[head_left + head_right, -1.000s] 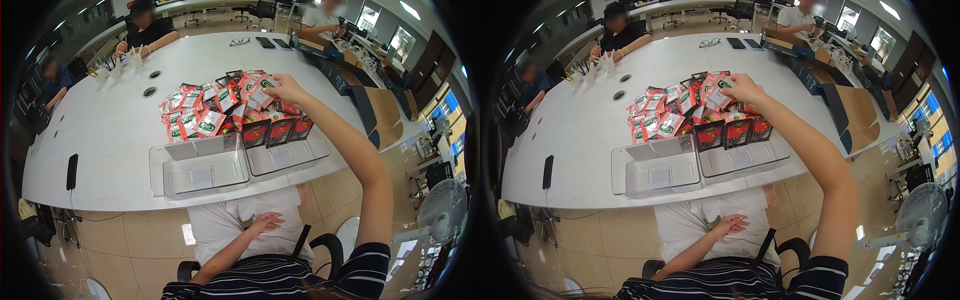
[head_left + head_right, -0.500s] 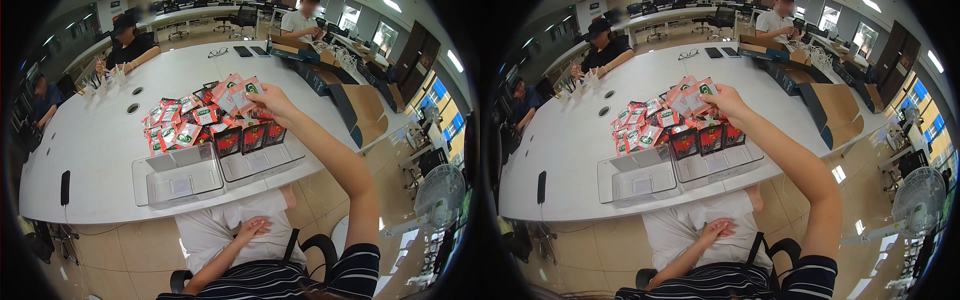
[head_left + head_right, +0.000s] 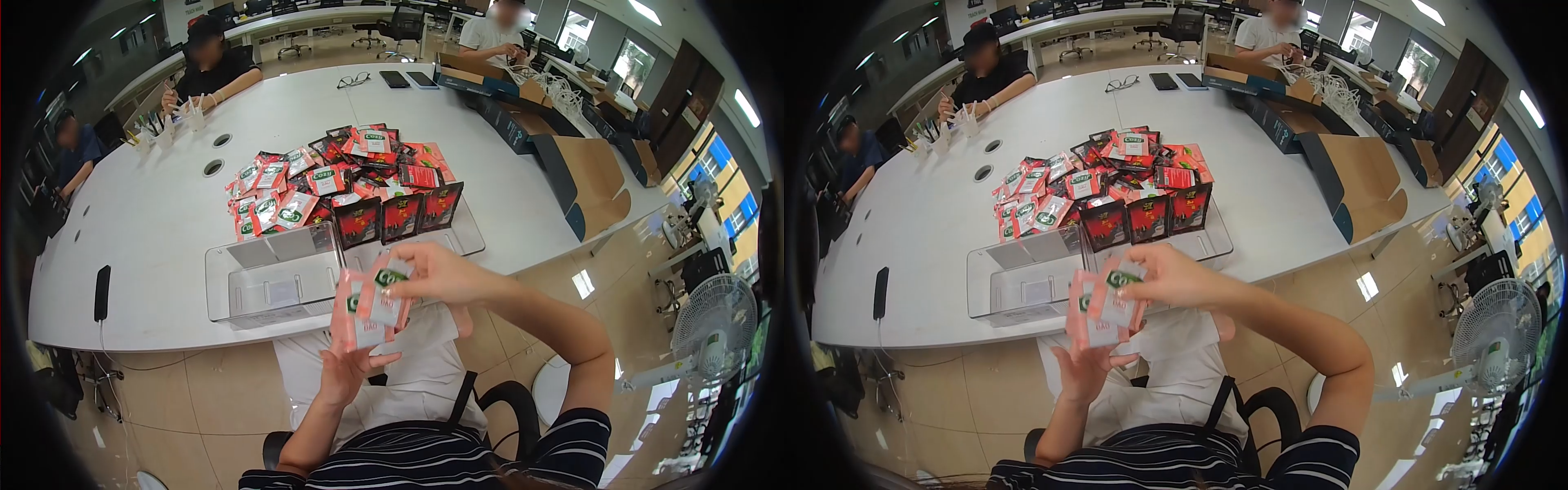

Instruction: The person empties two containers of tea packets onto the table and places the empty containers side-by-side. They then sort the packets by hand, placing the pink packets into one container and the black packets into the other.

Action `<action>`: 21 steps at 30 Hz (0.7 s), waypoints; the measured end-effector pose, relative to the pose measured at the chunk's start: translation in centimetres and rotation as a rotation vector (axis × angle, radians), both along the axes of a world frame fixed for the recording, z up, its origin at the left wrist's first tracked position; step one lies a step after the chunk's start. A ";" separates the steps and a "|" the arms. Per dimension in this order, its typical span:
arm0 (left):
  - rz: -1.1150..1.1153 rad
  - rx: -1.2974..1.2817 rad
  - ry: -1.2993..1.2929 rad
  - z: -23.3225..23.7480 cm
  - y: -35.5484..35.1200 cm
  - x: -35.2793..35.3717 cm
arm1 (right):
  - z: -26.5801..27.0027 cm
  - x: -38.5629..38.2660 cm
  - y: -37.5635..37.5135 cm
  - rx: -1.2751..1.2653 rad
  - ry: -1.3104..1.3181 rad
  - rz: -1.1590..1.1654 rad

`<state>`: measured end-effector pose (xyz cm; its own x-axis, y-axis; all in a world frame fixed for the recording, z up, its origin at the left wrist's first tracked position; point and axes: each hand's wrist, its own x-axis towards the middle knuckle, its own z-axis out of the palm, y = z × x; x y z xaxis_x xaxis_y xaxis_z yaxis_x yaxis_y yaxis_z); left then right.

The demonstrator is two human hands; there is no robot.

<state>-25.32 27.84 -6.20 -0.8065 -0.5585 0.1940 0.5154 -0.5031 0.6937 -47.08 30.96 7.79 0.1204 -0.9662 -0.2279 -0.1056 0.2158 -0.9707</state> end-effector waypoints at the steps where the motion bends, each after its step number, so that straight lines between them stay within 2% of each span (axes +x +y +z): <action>1: 0.042 0.033 0.096 0.8 0.4 -0.2 | -2.2 0.6 -0.4 -0.199 -0.080 0.022; 4: 0.119 -0.053 -0.290 1.7 1.0 -0.1 | -3.1 0.9 0.4 -0.150 0.128 0.061; 5: 0.167 0.055 -0.215 1.9 1.4 -0.4 | -3.5 1.3 0.4 -0.169 0.130 0.024; 8: 0.274 0.087 -0.205 1.1 1.9 -0.8 | -2.4 2.1 0.4 -0.297 0.472 0.004; 14: 0.378 0.044 -0.173 0.7 1.9 -0.3 | -2.1 2.8 -0.5 -0.462 0.750 -0.063; 19: 0.161 -0.024 -0.265 -2.6 1.4 -0.1 | 0.4 4.2 -2.0 -0.564 0.517 -0.103; 21: 0.050 -0.028 -0.328 -6.8 1.8 -0.9 | 0.2 4.7 -3.3 -0.641 0.484 -0.106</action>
